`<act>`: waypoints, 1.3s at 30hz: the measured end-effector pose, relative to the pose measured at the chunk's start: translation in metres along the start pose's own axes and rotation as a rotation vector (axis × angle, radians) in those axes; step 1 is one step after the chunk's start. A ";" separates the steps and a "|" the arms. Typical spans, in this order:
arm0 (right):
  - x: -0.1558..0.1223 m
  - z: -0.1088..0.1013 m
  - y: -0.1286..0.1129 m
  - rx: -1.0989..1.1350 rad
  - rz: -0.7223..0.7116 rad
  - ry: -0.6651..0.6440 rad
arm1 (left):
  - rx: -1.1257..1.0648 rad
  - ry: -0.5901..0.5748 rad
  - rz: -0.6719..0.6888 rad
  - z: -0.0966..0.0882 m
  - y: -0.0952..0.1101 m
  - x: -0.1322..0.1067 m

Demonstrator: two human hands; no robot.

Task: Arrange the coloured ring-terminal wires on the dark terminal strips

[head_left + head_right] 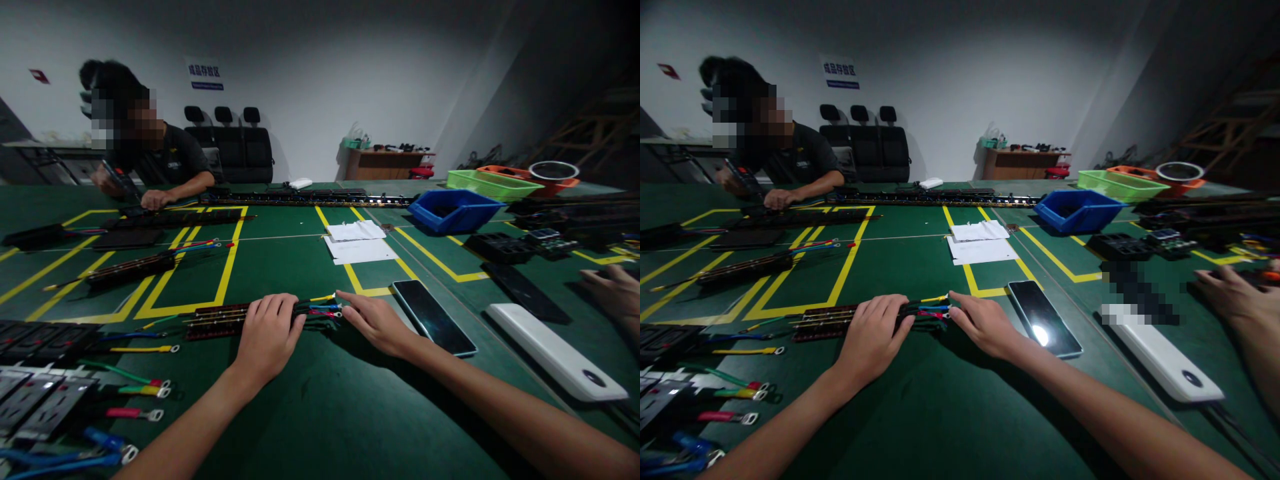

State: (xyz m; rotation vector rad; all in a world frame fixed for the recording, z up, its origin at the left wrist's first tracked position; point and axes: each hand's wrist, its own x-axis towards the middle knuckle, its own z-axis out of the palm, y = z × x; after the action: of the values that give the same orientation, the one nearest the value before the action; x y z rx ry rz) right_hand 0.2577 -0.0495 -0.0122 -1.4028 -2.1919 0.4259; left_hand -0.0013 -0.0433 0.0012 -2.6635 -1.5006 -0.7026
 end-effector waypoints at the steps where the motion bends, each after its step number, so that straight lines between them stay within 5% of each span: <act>1: 0.000 0.000 0.000 -0.001 0.002 -0.003 | -0.001 0.003 0.001 0.000 0.000 0.000; 13: 0.000 -0.002 0.001 0.026 0.007 -0.018 | 0.006 0.006 0.000 0.002 0.000 0.000; 20: -0.004 -0.001 0.007 0.132 -0.108 -0.042 | 0.010 0.009 0.006 0.002 -0.001 0.000; 32: -0.002 0.003 -0.002 -0.060 0.059 0.126 | -0.004 -0.006 0.002 0.001 0.001 0.000; 39: -0.004 0.002 0.001 0.014 0.007 0.121 | -0.010 -0.012 0.000 0.002 0.000 0.000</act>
State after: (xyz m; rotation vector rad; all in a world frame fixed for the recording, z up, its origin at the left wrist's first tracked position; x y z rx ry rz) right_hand 0.2588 -0.0526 -0.0148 -1.3921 -2.0841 0.3484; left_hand -0.0008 -0.0428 -0.0004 -2.6798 -1.5039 -0.6974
